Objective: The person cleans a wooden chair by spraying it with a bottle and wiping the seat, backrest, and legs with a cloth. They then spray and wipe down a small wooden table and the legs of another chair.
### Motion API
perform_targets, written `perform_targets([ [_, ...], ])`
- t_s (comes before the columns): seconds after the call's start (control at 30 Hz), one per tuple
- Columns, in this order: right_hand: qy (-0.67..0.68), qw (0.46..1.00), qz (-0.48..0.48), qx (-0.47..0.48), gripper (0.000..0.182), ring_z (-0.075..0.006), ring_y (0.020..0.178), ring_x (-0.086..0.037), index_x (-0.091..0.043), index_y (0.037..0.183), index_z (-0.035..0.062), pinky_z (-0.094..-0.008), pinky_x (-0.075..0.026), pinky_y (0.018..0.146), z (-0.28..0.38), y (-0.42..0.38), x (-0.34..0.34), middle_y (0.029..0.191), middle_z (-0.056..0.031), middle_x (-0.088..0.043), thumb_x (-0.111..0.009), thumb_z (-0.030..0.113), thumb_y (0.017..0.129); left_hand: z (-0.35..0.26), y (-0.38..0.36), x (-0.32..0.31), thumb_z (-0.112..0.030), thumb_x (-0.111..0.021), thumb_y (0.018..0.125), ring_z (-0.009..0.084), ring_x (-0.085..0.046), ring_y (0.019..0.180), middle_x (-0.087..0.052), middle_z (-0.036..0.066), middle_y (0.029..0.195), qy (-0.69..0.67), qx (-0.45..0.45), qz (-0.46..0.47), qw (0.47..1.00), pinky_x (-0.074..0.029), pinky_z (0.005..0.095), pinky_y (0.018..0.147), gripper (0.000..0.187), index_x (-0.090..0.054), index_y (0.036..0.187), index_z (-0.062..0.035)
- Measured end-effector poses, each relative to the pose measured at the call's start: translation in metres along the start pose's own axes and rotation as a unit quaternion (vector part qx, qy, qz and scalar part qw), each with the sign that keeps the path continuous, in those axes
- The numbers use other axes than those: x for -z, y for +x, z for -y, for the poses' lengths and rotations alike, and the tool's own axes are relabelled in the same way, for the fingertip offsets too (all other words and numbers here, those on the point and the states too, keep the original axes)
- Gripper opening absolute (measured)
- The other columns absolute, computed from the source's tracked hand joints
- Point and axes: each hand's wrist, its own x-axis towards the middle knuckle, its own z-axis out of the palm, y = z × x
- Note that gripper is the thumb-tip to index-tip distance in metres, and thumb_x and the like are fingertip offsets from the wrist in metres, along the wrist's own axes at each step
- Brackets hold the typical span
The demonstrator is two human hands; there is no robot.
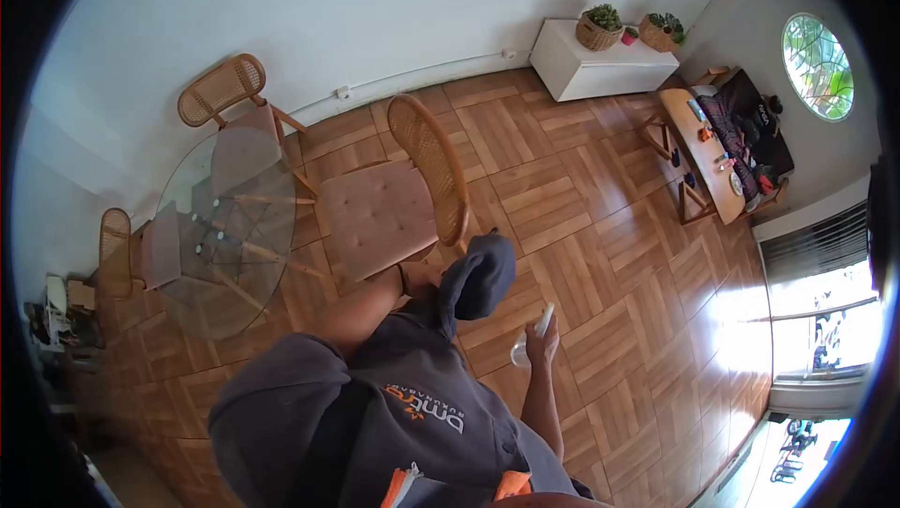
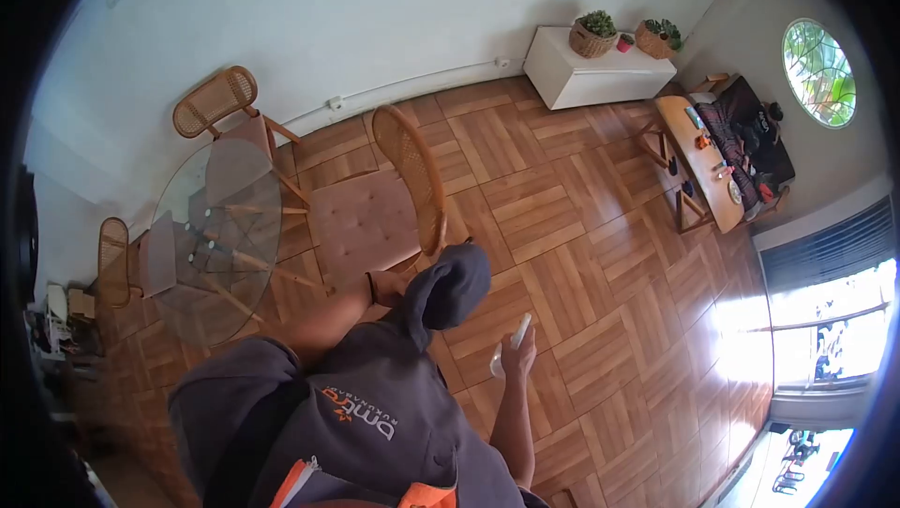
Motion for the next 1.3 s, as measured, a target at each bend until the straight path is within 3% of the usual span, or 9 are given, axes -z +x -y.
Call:
perform_targets([
  [0.13, 0.152, 0.982, 0.001, 0.110, 0.056, -0.0324, 0.102, -0.065, -0.051, 0.127, 0.0017, -0.0432, -0.052, 0.088, 0.031, 0.083, 0.011, 0.109, -0.0187, -0.063, -0.069, 0.008, 0.074, -0.059, 0.037, -0.051, -0.024, -0.060, 0.086, 0.0255, -0.068, 0.088, -0.071, 0.014, 0.096, -0.003, -0.084, 0.050, 0.995, -0.055, 0.0386, 0.083, 0.026, -0.067, 0.097, -0.0016],
  [0.3, 0.308, 0.946, 0.027, 0.101, 0.057, -0.0214, 0.104, -0.057, -0.049, 0.129, 0.0022, -0.0355, -0.047, 0.093, 0.023, 0.211, 0.054, 0.109, -0.0092, -0.056, -0.066, -0.006, 0.076, -0.133, 0.123, -0.079, -0.026, -0.060, 0.087, 0.0240, -0.069, 0.086, -0.071, 0.013, 0.093, -0.064, -0.183, 0.063, 0.979, -0.057, 0.0371, 0.080, 0.027, -0.068, 0.095, -0.0007],
  [0.5, 0.172, 0.985, -0.011, 0.019, 0.060, -0.0208, 0.101, -0.056, -0.047, 0.131, 0.0027, -0.0359, -0.047, 0.092, -0.029, 0.329, 0.140, 0.107, -0.0085, -0.056, -0.065, -0.005, 0.074, -0.247, 0.211, -0.132, -0.033, -0.061, 0.090, 0.0220, -0.071, 0.072, -0.071, 0.013, 0.086, -0.040, -0.194, 0.055, 0.979, -0.060, 0.0336, 0.068, 0.035, -0.067, 0.096, 0.0019],
  [0.7, 0.075, 0.988, -0.126, 0.040, 0.070, -0.0255, 0.104, -0.056, -0.043, 0.141, 0.0041, -0.0397, -0.046, 0.094, -0.086, 0.403, 0.168, 0.115, -0.0110, -0.057, -0.063, 0.000, 0.073, -0.342, 0.217, -0.146, -0.040, -0.062, 0.092, 0.0236, -0.069, 0.102, -0.070, 0.014, 0.111, -0.099, -0.256, 0.146, 0.950, -0.054, 0.0402, 0.094, 0.049, -0.061, 0.124, -0.0016],
  [0.83, 0.035, 0.995, -0.082, 0.033, 0.073, -0.0272, 0.109, -0.055, -0.041, 0.143, 0.0034, -0.0410, -0.045, 0.097, -0.058, 0.480, 0.133, 0.121, -0.0132, -0.056, -0.065, 0.002, 0.074, -0.393, 0.246, -0.099, -0.039, -0.061, 0.094, 0.0227, -0.070, 0.100, -0.070, 0.012, 0.111, -0.166, -0.365, 0.089, 0.912, -0.055, 0.0394, 0.093, 0.046, -0.062, 0.124, -0.0042],
  [0.93, 0.029, 0.999, 0.014, 0.038, 0.074, -0.0291, 0.112, -0.054, -0.040, 0.144, 0.0030, -0.0421, -0.044, 0.098, -0.016, 0.570, 0.083, 0.123, -0.0149, -0.055, -0.067, 0.004, 0.075, -0.437, 0.249, -0.050, -0.039, -0.059, 0.095, 0.0230, -0.069, 0.101, -0.070, 0.012, 0.113, -0.297, -0.386, -0.028, 0.873, -0.054, 0.0405, 0.094, 0.044, -0.063, 0.122, -0.0046],
  [1.1, 0.018, 0.970, 0.197, 0.139, 0.076, -0.0323, 0.116, -0.053, -0.039, 0.144, 0.0023, -0.0437, -0.043, 0.100, 0.103, 0.751, -0.010, 0.127, -0.0178, -0.054, -0.071, 0.007, 0.076, -0.531, 0.196, 0.010, -0.041, -0.051, 0.099, 0.0248, -0.066, 0.104, -0.068, 0.013, 0.117, -0.344, -0.540, -0.045, 0.767, -0.052, 0.0408, 0.096, 0.046, -0.062, 0.123, -0.0028],
  [1.2, 0.001, 0.923, 0.263, 0.279, 0.077, -0.0342, 0.119, -0.053, -0.038, 0.144, 0.0018, -0.0448, -0.042, 0.101, 0.217, 0.850, -0.074, 0.129, -0.0195, -0.054, -0.073, 0.008, 0.077, -0.570, 0.151, 0.061, -0.040, -0.050, 0.100, 0.0247, -0.066, 0.103, -0.068, 0.014, 0.116, -0.307, -0.599, -0.141, 0.727, -0.053, 0.0406, 0.095, 0.045, -0.062, 0.122, -0.0014],
  [1.3, -0.067, 0.819, 0.223, 0.525, 0.074, -0.0405, 0.117, -0.052, -0.040, 0.141, -0.0014, -0.0469, -0.041, 0.101, 0.349, 0.928, -0.147, 0.127, -0.0228, -0.053, -0.077, 0.014, 0.079, -0.590, 0.096, 0.063, -0.038, -0.048, 0.100, 0.0240, -0.065, 0.103, -0.068, 0.014, 0.115, -0.333, -0.619, -0.252, 0.665, -0.051, 0.0399, 0.097, 0.046, -0.062, 0.121, 0.0007],
])
